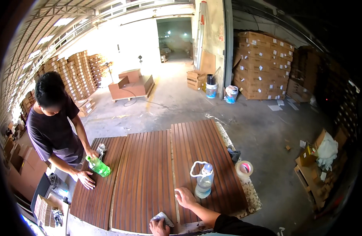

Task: The person pours liquid from a plastic bottle onto a cloth and wipes wooden panels on a workbench.

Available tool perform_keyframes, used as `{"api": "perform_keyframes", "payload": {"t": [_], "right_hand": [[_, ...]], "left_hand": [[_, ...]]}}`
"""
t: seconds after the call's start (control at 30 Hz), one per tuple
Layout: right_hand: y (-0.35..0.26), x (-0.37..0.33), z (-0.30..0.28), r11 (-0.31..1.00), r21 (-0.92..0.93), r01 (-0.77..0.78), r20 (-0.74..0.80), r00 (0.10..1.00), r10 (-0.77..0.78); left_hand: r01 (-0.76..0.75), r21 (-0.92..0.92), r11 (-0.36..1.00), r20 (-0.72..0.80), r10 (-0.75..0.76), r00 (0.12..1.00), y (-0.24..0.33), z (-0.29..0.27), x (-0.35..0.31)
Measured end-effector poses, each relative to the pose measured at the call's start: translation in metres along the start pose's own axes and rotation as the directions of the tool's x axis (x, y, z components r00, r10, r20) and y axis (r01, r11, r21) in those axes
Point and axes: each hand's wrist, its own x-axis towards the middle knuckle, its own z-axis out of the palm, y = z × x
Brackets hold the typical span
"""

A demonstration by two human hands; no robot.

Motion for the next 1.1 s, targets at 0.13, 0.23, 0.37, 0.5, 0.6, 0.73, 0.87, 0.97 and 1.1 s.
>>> {"api": "perform_keyframes", "payload": {"t": [0.13, 0.23, 0.37, 0.5, 0.6, 0.73, 0.87, 0.97, 1.1], "right_hand": [[0.005, -0.003, -0.001, 1.000, -0.022, -0.017, 0.025, 1.000, 0.018], [0.002, -0.004, -0.003, 0.999, -0.031, -0.028, 0.046, 0.999, 0.029], [0.000, -0.004, 0.000, 1.000, 0.005, 0.008, 0.018, 1.000, -0.008], [0.000, -0.002, 0.000, 0.999, -0.034, 0.024, 0.017, 1.000, -0.024], [0.003, -0.001, 0.000, 0.999, -0.032, 0.000, 0.028, 1.000, 0.001], [0.008, 0.006, 0.001, 0.994, -0.091, -0.067, 0.091, 0.993, 0.075], [0.002, 0.017, 0.008, 0.997, -0.071, -0.025, 0.201, 0.979, 0.039], [0.008, 0.012, 0.011, 0.998, -0.069, 0.007, 0.182, 0.983, 0.005], [0.007, 0.015, 0.006, 0.994, -0.112, -0.005, 0.118, 0.993, 0.018]], "left_hand": [[-0.363, -0.157, 0.919, 0.030, 0.372, 0.928, -0.003, -0.041, 0.021], [-0.165, -0.079, 0.983, -0.039, 0.163, 0.986, 0.001, -0.058, 0.014], [0.232, 0.101, 0.968, -0.046, -0.228, 0.973, 0.011, -0.019, -0.001], [0.260, 0.150, 0.954, -0.150, -0.237, 0.960, 0.037, -0.013, 0.003], [0.143, 0.064, 0.988, -0.163, -0.131, 0.978, 0.033, -0.017, 0.017], [0.017, -0.077, 0.997, -0.173, -0.030, 0.985, 0.019, -0.010, 0.026], [0.108, 0.012, 0.994, -0.144, -0.106, 0.984, 0.013, -0.018, -0.012], [0.094, 0.020, 0.995, -0.094, -0.091, 0.991, 0.019, -0.027, -0.037], [-0.020, 0.057, 0.998, -0.242, 0.033, 0.970, 0.032, -0.020, -0.022]]}}
